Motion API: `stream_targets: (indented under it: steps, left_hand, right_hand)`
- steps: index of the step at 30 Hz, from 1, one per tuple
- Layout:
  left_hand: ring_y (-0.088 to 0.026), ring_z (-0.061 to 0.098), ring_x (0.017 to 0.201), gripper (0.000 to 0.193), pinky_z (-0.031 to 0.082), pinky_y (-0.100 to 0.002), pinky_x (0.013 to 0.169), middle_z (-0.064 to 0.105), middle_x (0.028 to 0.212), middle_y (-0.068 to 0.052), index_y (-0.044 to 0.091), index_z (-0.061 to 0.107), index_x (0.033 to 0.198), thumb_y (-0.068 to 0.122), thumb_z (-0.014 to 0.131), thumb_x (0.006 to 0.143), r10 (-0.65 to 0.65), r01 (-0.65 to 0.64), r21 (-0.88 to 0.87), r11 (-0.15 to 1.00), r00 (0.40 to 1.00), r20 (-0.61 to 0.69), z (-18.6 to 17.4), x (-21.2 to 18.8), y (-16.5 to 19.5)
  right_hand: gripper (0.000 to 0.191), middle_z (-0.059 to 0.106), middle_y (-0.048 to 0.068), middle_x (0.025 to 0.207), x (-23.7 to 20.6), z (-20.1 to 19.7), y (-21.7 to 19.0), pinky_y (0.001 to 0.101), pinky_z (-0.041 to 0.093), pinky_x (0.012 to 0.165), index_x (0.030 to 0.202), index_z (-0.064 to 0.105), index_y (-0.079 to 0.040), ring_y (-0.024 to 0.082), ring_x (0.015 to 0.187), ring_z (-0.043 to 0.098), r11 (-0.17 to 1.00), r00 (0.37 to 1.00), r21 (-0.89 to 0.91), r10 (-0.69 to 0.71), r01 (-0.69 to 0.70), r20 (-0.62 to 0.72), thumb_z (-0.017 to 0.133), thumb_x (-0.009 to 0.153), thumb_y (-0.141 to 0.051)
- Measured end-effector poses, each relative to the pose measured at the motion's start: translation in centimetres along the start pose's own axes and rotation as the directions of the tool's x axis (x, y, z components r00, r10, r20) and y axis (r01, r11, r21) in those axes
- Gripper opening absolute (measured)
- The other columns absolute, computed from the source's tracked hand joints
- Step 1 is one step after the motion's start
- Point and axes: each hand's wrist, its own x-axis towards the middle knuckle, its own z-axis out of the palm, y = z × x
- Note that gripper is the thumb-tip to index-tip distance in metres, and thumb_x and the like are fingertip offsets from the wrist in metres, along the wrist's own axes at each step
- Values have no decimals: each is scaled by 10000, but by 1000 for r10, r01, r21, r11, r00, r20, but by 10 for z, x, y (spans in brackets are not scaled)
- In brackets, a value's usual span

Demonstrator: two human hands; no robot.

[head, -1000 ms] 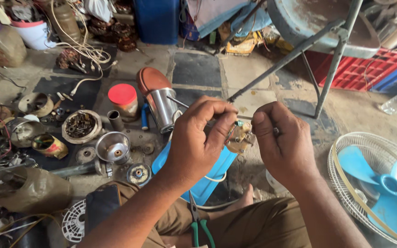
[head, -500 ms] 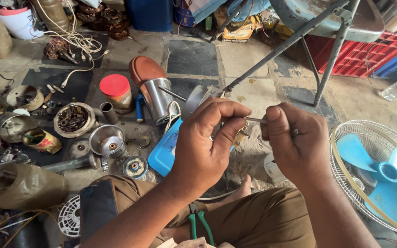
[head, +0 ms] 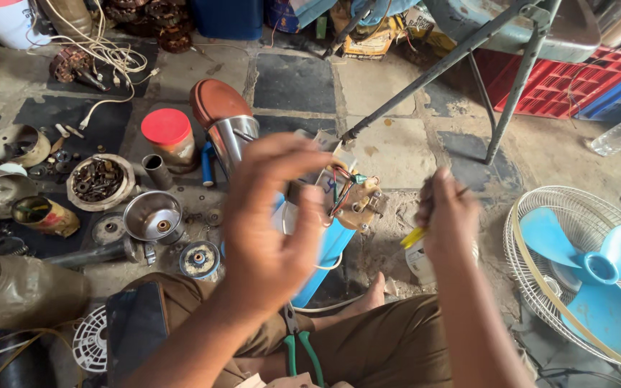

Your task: The person disassembles a small white fan by removing the front grille and motor housing. They use a screwdriver to loosen screws and separate components, then reassemble the fan by reversing the steps.

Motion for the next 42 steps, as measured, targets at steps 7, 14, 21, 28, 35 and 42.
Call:
stream_targets:
  steps: [7,14,21,28,35,42]
  left_hand:
    - [-173,702,1038,242,569,-302,915,677,1130,-90,7,642,1181,-56,600,950,-416,420,39,907,906,-82,-37,-45,-44]
    - [-218,735,990,167,584,-306,865,684,1094,-104,34,675,1110,-3,652,949,-271,276,167,947,961,-52,-24,-42,-48]
    - [-293,663,1034,270,536,-412,899,657,1181,-107,75,697,1183,4,691,923,-29,-11,349,937,994,108,-16,-12,-49]
    - [-318,634,1081,215,522,-439,928,634,1158,-78,95,689,1075,71,760,874,26,-105,364,925,976,215,-27,4,-53]
    - [-336,608,1143,183,495,-459,973,626,1189,-80,66,625,1030,42,734,885,41,-138,316,939,955,293,-29,8,-63]
    - [-373,573,1264,162,480,-478,1038,605,1383,-122,49,553,1008,20,666,896,101,-191,271,943,944,315,-25,12,-64]
  right_hand:
    - [245,551,61,700,59,-37,192,391,427,481,887,577,-101,204,551,492,842,760,232,540,-487,-363,598,1014,-309]
    - [218,561,83,760,65,-38,197,409,473,535,952,547,-66,213,607,525,770,646,303,636,-561,-422,533,1032,-268]
    - [205,572,105,819,77,-40,192,428,520,589,1017,517,-31,221,663,558,665,664,515,714,-542,-223,468,1049,-227]
    - [178,540,79,818,8,-50,127,374,451,546,1200,499,-88,206,626,528,891,895,121,444,-437,-43,465,1049,-176]
    - [449,731,103,963,-130,-44,-3,293,453,516,1368,651,-19,169,623,579,965,947,-252,20,65,320,599,922,-29]
    - [300,765,48,739,-145,41,-72,271,540,586,1146,776,-125,107,588,690,517,790,-603,-313,607,527,745,851,-172]
